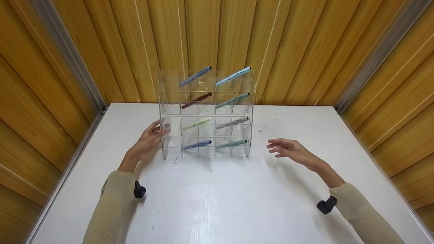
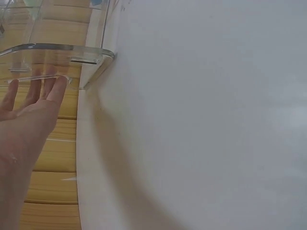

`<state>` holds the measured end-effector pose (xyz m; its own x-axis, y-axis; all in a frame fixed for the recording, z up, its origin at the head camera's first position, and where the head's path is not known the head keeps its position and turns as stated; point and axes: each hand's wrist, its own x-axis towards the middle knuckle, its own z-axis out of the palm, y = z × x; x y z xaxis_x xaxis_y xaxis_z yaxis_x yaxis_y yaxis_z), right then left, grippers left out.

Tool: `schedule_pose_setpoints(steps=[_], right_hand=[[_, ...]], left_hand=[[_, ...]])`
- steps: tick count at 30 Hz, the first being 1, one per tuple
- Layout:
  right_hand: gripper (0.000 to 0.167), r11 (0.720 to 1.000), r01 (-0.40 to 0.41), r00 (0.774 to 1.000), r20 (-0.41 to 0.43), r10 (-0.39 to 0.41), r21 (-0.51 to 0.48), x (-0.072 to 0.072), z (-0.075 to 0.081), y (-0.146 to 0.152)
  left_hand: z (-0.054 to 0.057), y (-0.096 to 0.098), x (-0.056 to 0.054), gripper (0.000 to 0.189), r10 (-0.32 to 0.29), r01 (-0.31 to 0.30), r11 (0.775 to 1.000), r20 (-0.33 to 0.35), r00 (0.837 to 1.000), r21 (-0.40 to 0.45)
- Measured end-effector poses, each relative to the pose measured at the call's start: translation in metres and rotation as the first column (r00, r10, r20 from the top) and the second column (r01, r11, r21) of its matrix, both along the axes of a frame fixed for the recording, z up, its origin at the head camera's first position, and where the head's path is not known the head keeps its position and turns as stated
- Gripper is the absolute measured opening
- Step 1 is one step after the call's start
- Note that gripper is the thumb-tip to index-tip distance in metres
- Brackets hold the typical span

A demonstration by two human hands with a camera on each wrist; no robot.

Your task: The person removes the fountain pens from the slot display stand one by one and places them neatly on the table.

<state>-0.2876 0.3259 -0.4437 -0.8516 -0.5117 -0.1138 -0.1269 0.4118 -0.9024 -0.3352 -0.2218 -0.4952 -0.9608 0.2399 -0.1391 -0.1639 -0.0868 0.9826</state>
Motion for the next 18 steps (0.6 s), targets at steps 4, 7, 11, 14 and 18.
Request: schedule_pose_setpoints(steps=[4,7,11,14,18], right_hand=[[0.051,1.0,-0.01,1.0,0.011,0.01,-0.019,0.001,-0.001,-0.005],[0.051,1.0,-0.011,1.0,0.014,0.011,-0.028,0.002,0.0,-0.008],[0.052,0.999,-0.013,1.0,0.014,0.014,-0.036,0.003,-0.001,-0.013],[0.052,0.999,-0.018,1.0,0.017,0.019,-0.043,0.006,0.0,-0.017],[0.05,0.999,-0.02,1.0,0.021,0.021,-0.051,0.009,-0.001,-0.023]], left_hand=[[0.001,-0.001,0.001,0.08,0.016,-0.016,1.0,-0.001,1.0,0.02],[0.001,-0.002,0.003,0.08,0.013,-0.013,1.0,-0.022,1.0,0.025],[0.001,-0.007,0.006,0.078,0.004,-0.004,1.0,-0.05,0.999,0.007],[0.002,-0.011,0.01,0.078,-0.009,0.008,1.0,-0.056,0.998,-0.009],[0.003,-0.016,0.014,0.079,-0.037,0.037,0.999,-0.042,0.998,-0.001]])
